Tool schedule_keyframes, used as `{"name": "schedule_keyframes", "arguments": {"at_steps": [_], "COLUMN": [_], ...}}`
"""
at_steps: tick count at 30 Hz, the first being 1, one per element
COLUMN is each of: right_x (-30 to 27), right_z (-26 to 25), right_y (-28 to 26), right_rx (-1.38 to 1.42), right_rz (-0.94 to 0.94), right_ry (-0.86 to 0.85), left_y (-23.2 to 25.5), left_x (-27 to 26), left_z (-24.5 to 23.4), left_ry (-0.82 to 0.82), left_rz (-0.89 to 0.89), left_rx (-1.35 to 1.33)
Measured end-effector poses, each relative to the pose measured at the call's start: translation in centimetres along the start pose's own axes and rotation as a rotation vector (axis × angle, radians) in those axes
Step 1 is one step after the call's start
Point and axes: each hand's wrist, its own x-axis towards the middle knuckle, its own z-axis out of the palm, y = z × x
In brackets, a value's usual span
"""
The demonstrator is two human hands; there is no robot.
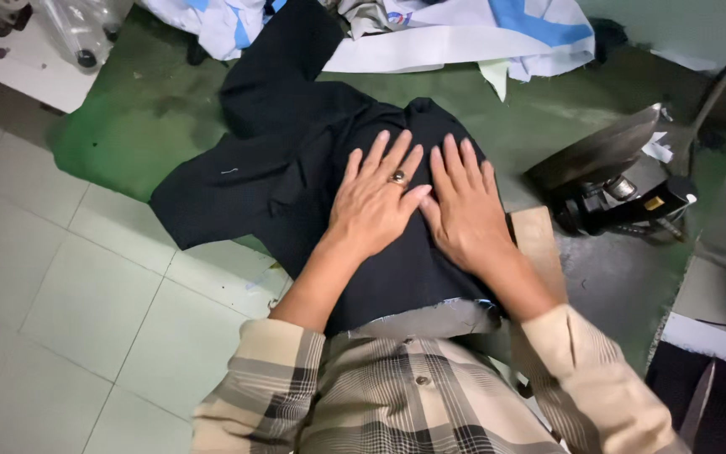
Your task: The person irons a piece of dark fabric placed on a tailor's ham using a steam iron. They apply pressure with a wooden clapper and manipulate the fabric by hand to reposition it.
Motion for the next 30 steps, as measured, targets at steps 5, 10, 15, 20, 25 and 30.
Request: {"name": "schedule_keyframes", "arguments": {"at_steps": [5,10,15,20,25,30], "right_x": [-6.4,-10.1,-11.7,-11.5,-10.2,-10.4], "right_z": [-0.1,-3.5,-6.1,-3.3,-3.7,-4.1], "right_y": [-0.1,0.4,-0.6,0.0,-1.1,-2.5], "right_rx": [0.078,0.289,0.460,0.288,0.250,0.346], "right_rz": [-0.041,-0.019,-0.227,-0.348,-0.451,-0.490], "right_ry": [0.071,0.198,0.173,0.228,0.433,0.359], "left_y": [-0.7,2.0,5.2,5.9,7.0,6.5], "left_x": [-0.4,-4.3,-10.0,-11.0,-10.5,-10.4], "left_z": [0.9,-1.4,-1.4,-0.5,-3.2,-2.9], "left_ry": [0.037,0.212,0.188,0.264,0.374,0.370], "left_rz": [-0.021,0.231,0.383,0.370,-0.009,0.171], "left_rx": [-0.075,-0.250,-0.182,-0.194,-0.546,-0.544]}}
